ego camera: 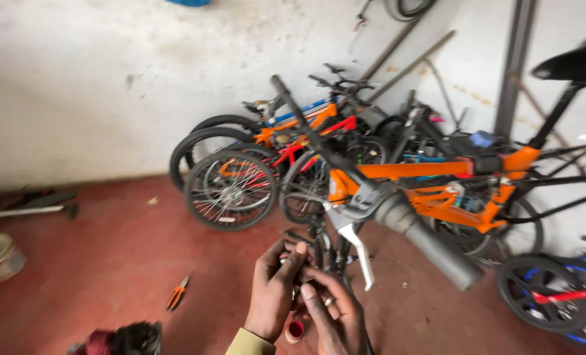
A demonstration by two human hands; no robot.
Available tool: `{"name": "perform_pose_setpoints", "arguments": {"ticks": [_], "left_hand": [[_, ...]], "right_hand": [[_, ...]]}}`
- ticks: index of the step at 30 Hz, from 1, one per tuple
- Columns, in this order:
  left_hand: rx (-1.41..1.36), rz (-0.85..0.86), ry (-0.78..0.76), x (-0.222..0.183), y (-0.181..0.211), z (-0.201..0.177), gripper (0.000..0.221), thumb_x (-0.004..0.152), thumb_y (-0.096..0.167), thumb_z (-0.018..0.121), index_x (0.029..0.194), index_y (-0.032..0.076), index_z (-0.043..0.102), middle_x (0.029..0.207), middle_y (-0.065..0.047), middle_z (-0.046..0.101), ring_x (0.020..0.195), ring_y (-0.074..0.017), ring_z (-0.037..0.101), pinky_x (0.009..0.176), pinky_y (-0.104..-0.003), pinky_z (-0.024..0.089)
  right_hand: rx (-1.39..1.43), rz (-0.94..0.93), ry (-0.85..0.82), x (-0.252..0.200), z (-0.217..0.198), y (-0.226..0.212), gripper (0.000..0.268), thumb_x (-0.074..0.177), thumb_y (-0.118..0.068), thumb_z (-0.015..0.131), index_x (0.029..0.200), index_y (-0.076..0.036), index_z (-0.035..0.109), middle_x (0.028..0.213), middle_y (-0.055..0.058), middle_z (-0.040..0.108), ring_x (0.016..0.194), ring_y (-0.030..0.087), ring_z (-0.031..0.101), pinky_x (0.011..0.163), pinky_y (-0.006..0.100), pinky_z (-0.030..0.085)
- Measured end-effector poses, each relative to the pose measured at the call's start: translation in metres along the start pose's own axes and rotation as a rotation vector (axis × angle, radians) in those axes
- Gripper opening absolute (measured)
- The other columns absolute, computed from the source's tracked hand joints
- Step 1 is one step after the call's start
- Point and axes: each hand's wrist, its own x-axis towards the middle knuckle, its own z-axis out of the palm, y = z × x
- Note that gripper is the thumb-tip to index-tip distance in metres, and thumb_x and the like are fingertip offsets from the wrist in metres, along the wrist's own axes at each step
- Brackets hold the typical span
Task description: Disassembling the front fork and handlebars from a bicycle frame using an allen wrench and other tools.
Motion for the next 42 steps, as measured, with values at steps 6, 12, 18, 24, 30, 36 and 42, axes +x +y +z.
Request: {"name": "perform_pose_setpoints", "arguments": {"ticks": [6, 12, 18, 24, 30, 36, 42], "left_hand": [[-0.069, 0.011, 0.172, 0.028, 0.031, 0.013, 0.042, 0.085, 0.028, 0.064, 0.055, 0.003, 0.05, 0.04, -0.001, 0.034, 0.035, -0.0081, 0.028, 0.034, -0.024, 0.019], [-0.106, 0.013, 0.361, 0.076, 0.04, -0.021, 0.037, 0.087, 0.028, 0.064, 0.059, 0.009, 0.048, 0.052, -0.004, 0.045, 0.038, -0.0072, 0.027, 0.033, -0.024, 0.019], [-0.296, -0.266, 0.325, 0.139, 0.075, -0.053, 0.054, 0.08, 0.057, 0.049, 0.092, 0.005, 0.053, 0.065, -0.005, 0.04, 0.035, -0.0103, 0.022, 0.036, -0.025, 0.015], [-0.731, -0.251, -0.061, 0.203, 0.054, -0.088, 0.039, 0.097, 0.041, 0.046, 0.079, 0.008, 0.055, 0.059, 0.004, 0.047, 0.038, -0.0077, 0.023, 0.039, -0.023, 0.019], [-0.497, -0.246, 0.102, 0.217, 0.051, -0.093, 0.025, 0.097, 0.034, 0.046, 0.087, 0.014, 0.057, 0.065, 0.004, 0.049, 0.039, -0.01, 0.021, 0.039, -0.025, 0.022], [-0.413, -0.19, 0.102, 0.218, 0.047, -0.097, 0.026, 0.098, 0.034, 0.043, 0.093, 0.012, 0.056, 0.067, 0.001, 0.052, 0.037, -0.0114, 0.024, 0.039, -0.027, 0.027], [-0.352, -0.178, 0.185, 0.216, 0.061, -0.089, 0.028, 0.096, 0.032, 0.046, 0.091, 0.006, 0.056, 0.079, -0.007, 0.067, 0.035, -0.0122, 0.026, 0.038, -0.029, 0.026]], "right_hand": [[0.28, 0.012, 0.262, 0.034, -0.027, 0.003, 0.075, 0.078, -0.056, 0.048, 0.123, 0.005, 0.051, 0.068, 0.019, 0.061, 0.044, 0.026, 0.053, 0.033, 0.036, 0.04], [0.262, -0.165, 0.532, 0.078, -0.065, -0.028, 0.044, 0.095, -0.046, 0.048, 0.093, -0.003, 0.059, 0.082, 0.008, 0.061, 0.06, 0.016, 0.053, 0.042, 0.029, 0.038], [0.012, -0.436, 0.829, 0.067, -0.004, -0.052, 0.022, 0.098, -0.027, 0.047, 0.084, -0.011, 0.051, 0.057, 0.002, 0.042, 0.04, 0.01, 0.039, 0.035, 0.022, 0.029], [-0.617, -0.604, 0.025, 0.067, 0.086, -0.041, 0.025, 0.09, -0.027, 0.05, 0.088, -0.008, 0.066, 0.076, 0.003, 0.067, 0.065, 0.012, 0.062, 0.056, 0.025, 0.051], [-0.916, -0.955, -0.17, 0.122, 0.129, -0.028, 0.029, 0.089, 0.003, 0.047, 0.118, 0.002, 0.051, 0.108, 0.018, 0.055, 0.099, 0.031, 0.056, 0.084, 0.04, 0.048], [-1.338, -0.874, -0.2, 0.189, 0.127, 0.012, 0.015, 0.09, -0.014, 0.05, 0.1, -0.008, 0.061, 0.101, 0.015, 0.061, 0.08, 0.036, 0.065, 0.062, 0.048, 0.054], [-1.321, -0.565, -0.257, 0.16, 0.111, -0.029, 0.017, 0.09, -0.012, 0.049, 0.099, -0.016, 0.064, 0.103, 0.017, 0.064, 0.087, 0.038, 0.065, 0.068, 0.047, 0.056]]}}
